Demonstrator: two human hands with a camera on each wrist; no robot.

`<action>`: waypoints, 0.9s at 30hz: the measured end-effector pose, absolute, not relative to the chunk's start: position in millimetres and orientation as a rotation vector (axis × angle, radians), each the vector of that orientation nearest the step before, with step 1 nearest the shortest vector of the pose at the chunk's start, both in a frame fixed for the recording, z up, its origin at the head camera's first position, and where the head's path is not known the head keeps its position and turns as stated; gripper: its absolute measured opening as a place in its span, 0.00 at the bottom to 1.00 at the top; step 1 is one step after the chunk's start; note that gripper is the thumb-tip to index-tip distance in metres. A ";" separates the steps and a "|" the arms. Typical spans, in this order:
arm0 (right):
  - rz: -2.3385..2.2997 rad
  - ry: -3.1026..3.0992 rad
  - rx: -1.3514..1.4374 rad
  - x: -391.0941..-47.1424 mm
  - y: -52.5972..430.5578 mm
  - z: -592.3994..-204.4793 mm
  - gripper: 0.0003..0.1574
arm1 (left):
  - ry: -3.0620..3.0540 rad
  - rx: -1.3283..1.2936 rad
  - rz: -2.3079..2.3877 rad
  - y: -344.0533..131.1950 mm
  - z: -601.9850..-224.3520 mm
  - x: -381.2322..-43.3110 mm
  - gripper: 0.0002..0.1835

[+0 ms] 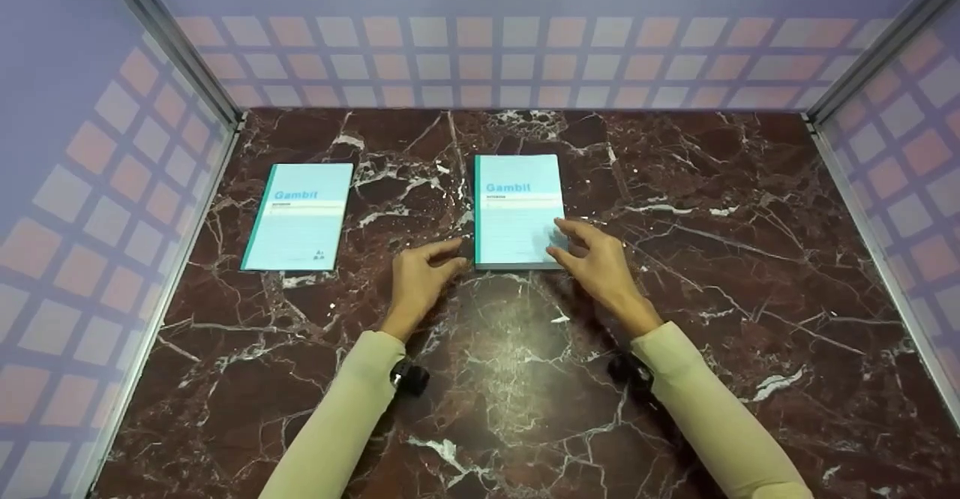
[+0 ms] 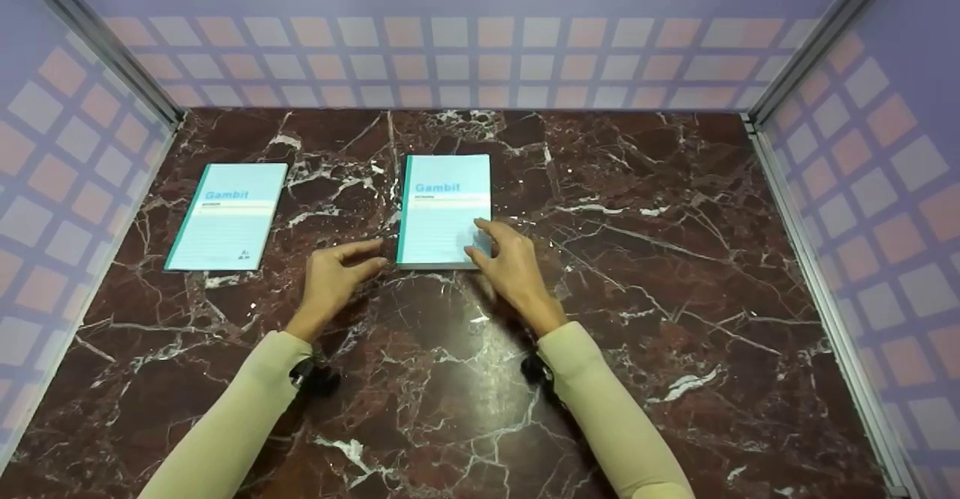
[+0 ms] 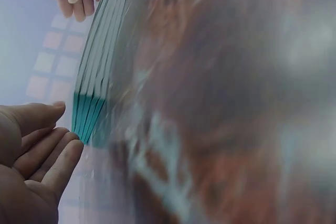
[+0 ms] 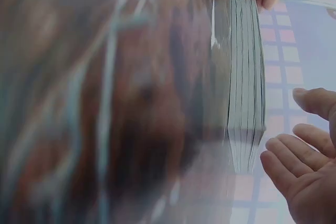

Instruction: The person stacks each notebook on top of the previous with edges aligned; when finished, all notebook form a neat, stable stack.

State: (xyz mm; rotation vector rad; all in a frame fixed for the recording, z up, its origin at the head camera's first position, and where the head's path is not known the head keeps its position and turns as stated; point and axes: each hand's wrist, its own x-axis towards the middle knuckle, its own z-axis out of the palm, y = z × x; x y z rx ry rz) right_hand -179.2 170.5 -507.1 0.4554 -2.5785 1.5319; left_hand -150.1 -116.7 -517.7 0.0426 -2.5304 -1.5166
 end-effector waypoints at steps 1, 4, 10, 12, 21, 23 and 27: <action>1.524 -2.582 0.473 -179.1 168.0 -507.5 0.29 | -2.534 0.058 -1.518 -119.3 -515.9 -150.0 0.16; 1.500 -2.580 0.523 -179.2 159.0 -507.7 0.29 | -2.519 0.060 -1.500 -127.9 -511.8 -149.9 0.16; 1.508 -2.580 0.600 -180.1 137.0 -504.2 0.28 | -2.501 0.077 -1.471 -145.1 -503.5 -149.1 0.16; 1.517 -2.587 0.623 -181.2 129.7 -503.2 0.27 | -2.495 0.084 -1.468 -149.9 -500.5 -149.4 0.16; 1.658 -2.622 0.640 -183.3 97.1 -504.0 0.28 | -2.473 0.101 -1.411 -172.0 -496.4 -150.6 0.17; 1.692 -2.631 0.642 -183.3 90.5 -504.0 0.29 | -2.467 0.107 -1.408 -177.5 -495.8 -149.4 0.17; 1.756 -2.630 0.662 -183.6 77.5 -504.0 0.30 | -2.447 0.111 -1.434 -188.9 -494.0 -146.7 0.18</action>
